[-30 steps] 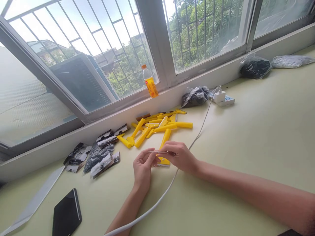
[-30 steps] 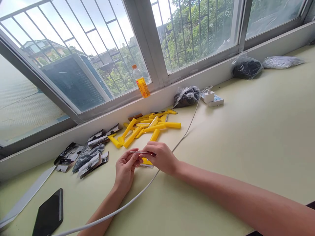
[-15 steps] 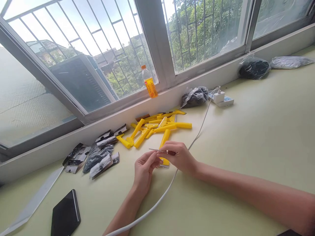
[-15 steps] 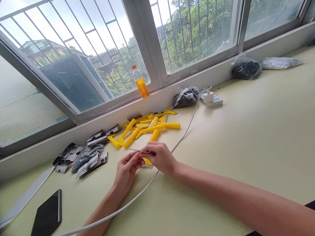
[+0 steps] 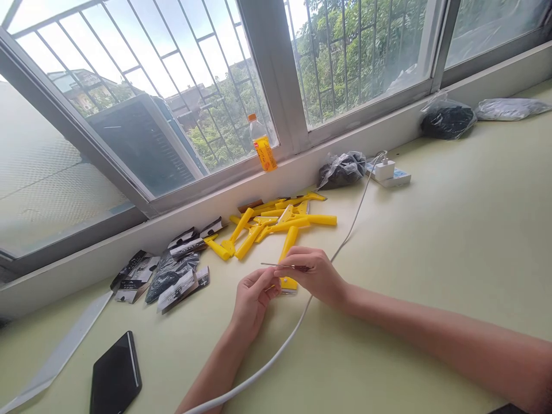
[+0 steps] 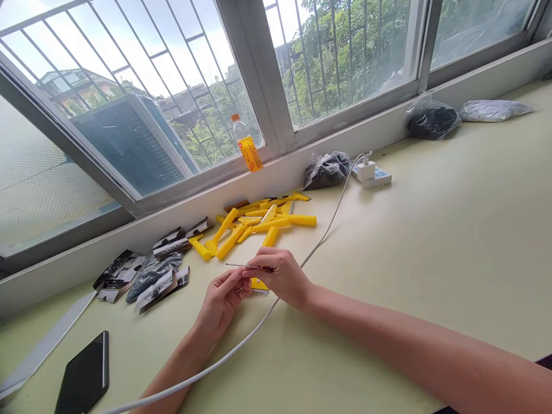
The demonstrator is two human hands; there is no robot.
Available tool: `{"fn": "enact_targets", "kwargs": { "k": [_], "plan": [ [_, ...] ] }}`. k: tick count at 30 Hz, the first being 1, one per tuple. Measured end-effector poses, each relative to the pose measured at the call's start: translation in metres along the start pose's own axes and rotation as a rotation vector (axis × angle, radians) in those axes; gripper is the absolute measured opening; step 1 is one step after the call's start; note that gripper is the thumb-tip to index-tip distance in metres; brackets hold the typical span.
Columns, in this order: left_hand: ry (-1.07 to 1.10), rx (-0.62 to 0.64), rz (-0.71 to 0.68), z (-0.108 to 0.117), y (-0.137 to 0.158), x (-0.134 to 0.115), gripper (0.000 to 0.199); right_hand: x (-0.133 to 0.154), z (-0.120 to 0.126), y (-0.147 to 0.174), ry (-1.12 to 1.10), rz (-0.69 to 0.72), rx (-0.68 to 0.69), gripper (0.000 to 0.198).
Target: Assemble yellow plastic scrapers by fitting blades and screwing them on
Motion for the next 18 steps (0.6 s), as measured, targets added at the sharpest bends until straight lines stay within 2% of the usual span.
{"fn": "enact_targets", "kwargs": {
  "k": [5, 12, 18],
  "plan": [
    [0.021, 0.031, 0.017, -0.001, -0.002, 0.002, 0.028, -0.004, -0.001, 0.0, -0.057, -0.036, -0.028, 0.014],
    [0.049, 0.037, 0.014, 0.002, -0.004, 0.003, 0.028, -0.015, -0.002, 0.003, -0.138, -0.215, -0.07, 0.018],
    [-0.113, -0.076, -0.163, 0.002, 0.005, -0.009, 0.037, -0.019, -0.001, 0.006, -0.119, -0.317, -0.072, 0.019]
  ]
}}
Point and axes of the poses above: each hand's wrist, its own y-axis away from the middle knuckle, its own z-axis out of the back of the hand, x = y × z, the point moved 9 cm from there along -y, towards the middle knuckle, and after that the axes turned 12 degrees about z, right-handed, at the moved point
